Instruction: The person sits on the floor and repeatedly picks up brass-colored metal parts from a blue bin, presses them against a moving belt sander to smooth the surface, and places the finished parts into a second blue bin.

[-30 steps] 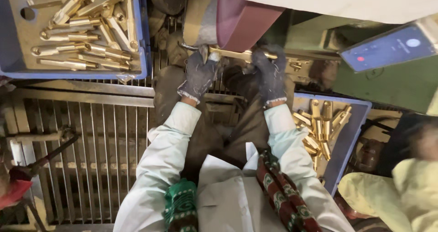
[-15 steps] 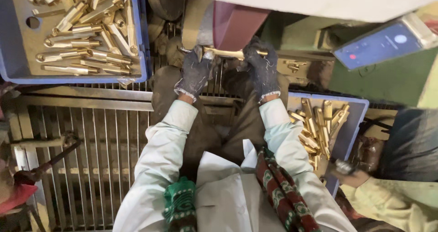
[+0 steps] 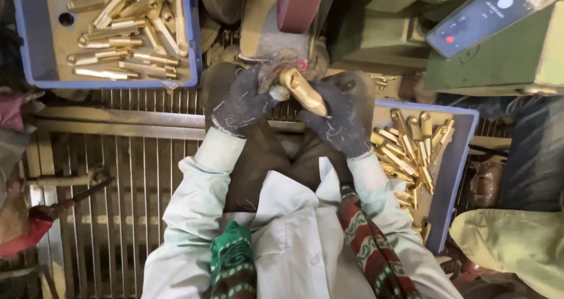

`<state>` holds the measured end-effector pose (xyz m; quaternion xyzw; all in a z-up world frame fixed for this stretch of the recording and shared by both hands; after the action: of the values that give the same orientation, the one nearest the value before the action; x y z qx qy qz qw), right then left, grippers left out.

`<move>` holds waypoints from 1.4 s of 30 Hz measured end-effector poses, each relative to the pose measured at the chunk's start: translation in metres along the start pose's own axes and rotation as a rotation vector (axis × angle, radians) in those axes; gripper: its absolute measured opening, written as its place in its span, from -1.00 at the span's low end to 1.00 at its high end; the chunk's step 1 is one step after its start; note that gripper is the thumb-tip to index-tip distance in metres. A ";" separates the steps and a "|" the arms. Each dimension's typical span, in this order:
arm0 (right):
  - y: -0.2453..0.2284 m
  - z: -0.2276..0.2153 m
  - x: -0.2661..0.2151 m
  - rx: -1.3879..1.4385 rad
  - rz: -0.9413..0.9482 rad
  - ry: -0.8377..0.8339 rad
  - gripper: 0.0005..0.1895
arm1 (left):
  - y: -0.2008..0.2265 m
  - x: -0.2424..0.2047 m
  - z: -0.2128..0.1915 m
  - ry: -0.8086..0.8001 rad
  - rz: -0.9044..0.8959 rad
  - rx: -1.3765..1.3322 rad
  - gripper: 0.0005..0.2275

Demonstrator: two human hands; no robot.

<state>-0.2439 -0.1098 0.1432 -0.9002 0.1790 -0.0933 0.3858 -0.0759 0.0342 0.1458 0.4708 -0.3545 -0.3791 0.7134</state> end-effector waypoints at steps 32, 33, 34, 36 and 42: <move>0.034 0.047 0.068 0.743 0.313 -0.559 -0.64 | -0.135 0.036 -0.044 0.211 -0.061 0.817 -0.74; 0.028 0.041 0.054 0.679 0.230 -0.510 -0.54 | -0.115 0.026 -0.036 0.178 -0.082 0.535 -0.70; 0.023 0.036 0.041 0.615 0.140 -0.468 -0.43 | -0.095 0.016 -0.027 0.156 -0.113 0.290 -0.65; 0.013 0.035 0.016 0.344 -0.039 -0.315 -0.33 | -0.057 -0.005 -0.007 0.141 -0.145 0.057 -0.56; 0.010 0.048 -0.019 0.866 0.154 -0.412 -0.43 | 0.014 -0.015 0.024 0.001 -0.205 -0.193 -0.50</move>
<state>-0.2496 -0.0769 0.1029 -0.6408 0.1100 0.0498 0.7581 -0.1012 0.0414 0.1640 0.4338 -0.2661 -0.4822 0.7131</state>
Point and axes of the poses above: each hand's wrist, its own x-axis towards the middle knuckle, its own z-axis out of the palm, y = z × x, the point moved 4 cm from there along x, towards the middle knuckle, and after that the axes turned 3 degrees about -x, right-handed, at the moved point
